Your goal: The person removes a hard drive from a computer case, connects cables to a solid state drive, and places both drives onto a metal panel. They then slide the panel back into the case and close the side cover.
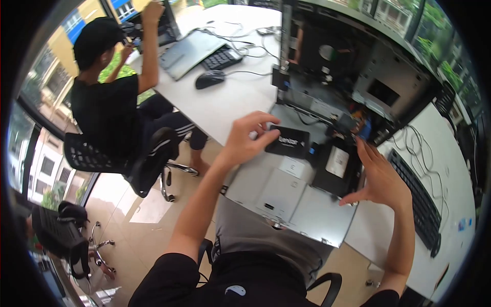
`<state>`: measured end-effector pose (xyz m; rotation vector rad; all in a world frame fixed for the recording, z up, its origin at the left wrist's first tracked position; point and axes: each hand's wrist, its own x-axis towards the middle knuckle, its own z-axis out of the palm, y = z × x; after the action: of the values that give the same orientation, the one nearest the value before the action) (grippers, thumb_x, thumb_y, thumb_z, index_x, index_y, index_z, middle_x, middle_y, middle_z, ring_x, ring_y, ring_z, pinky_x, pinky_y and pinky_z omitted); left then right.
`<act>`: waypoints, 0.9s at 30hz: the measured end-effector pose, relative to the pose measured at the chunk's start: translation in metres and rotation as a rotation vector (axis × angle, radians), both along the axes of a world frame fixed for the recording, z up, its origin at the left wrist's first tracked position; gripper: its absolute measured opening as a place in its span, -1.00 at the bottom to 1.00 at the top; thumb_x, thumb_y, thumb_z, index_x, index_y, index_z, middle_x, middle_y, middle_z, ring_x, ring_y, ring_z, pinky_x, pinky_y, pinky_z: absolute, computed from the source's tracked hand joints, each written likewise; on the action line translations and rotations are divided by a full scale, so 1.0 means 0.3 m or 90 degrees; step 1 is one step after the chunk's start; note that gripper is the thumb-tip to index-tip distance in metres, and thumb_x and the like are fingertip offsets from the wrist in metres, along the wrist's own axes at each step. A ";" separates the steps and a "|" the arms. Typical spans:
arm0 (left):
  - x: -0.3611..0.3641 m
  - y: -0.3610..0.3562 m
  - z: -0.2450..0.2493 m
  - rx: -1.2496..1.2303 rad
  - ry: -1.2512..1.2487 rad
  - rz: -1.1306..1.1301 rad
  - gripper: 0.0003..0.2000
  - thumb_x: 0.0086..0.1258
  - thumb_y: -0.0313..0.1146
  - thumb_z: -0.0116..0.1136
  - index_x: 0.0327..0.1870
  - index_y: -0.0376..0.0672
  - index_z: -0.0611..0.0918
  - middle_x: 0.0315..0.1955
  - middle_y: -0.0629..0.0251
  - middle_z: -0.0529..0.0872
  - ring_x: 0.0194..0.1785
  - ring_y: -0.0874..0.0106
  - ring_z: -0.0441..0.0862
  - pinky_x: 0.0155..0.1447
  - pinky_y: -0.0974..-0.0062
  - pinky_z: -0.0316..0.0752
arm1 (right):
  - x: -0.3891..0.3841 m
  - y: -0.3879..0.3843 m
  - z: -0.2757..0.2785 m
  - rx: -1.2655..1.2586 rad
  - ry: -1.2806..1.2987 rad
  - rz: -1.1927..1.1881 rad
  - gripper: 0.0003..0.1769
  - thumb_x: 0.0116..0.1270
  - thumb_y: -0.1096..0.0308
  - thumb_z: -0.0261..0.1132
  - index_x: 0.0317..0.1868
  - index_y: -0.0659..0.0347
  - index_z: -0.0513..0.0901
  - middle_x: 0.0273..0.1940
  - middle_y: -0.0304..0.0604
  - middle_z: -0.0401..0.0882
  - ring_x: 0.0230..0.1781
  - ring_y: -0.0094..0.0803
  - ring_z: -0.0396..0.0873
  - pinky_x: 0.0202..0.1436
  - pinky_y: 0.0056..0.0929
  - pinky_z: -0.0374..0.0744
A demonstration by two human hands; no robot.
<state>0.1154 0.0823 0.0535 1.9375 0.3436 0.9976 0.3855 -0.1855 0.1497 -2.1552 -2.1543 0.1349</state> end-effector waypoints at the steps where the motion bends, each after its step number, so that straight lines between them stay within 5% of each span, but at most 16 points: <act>1: 0.000 0.001 -0.001 -0.022 -0.004 -0.003 -0.74 0.42 -0.52 0.51 0.10 -0.29 0.84 -0.09 0.24 0.81 -0.25 0.58 0.57 -0.16 0.61 0.54 | -0.001 0.011 -0.002 -0.025 0.005 -0.012 0.81 -0.26 -0.53 0.75 0.69 0.68 0.09 0.61 0.54 0.32 0.68 0.34 0.32 0.74 0.02 0.37; 6: -0.015 0.006 -0.002 -0.083 0.020 -0.043 -0.73 0.51 -0.59 0.42 0.19 -0.37 0.81 0.03 0.25 0.76 -0.08 0.58 0.57 -0.05 0.62 0.58 | -0.001 0.020 -0.002 -0.082 -0.035 -0.018 0.82 -0.25 -0.63 0.70 0.62 0.78 0.15 0.59 0.60 0.31 0.67 0.35 0.33 0.75 0.04 0.37; 27: -0.010 0.003 -0.012 -0.062 0.024 -0.031 -0.74 0.56 -0.56 0.40 0.21 -0.35 0.81 0.06 0.22 0.83 -0.14 0.59 0.59 -0.08 0.60 0.61 | -0.021 -0.001 -0.018 -0.057 -0.047 -0.014 0.66 -0.20 -0.65 0.67 0.52 0.73 0.36 0.57 0.49 0.30 0.58 0.43 0.40 0.63 0.11 0.51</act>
<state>0.1124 0.0831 0.0499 1.8694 0.3580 0.8969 0.3791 -0.1857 0.1442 -2.2668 -2.2036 0.1559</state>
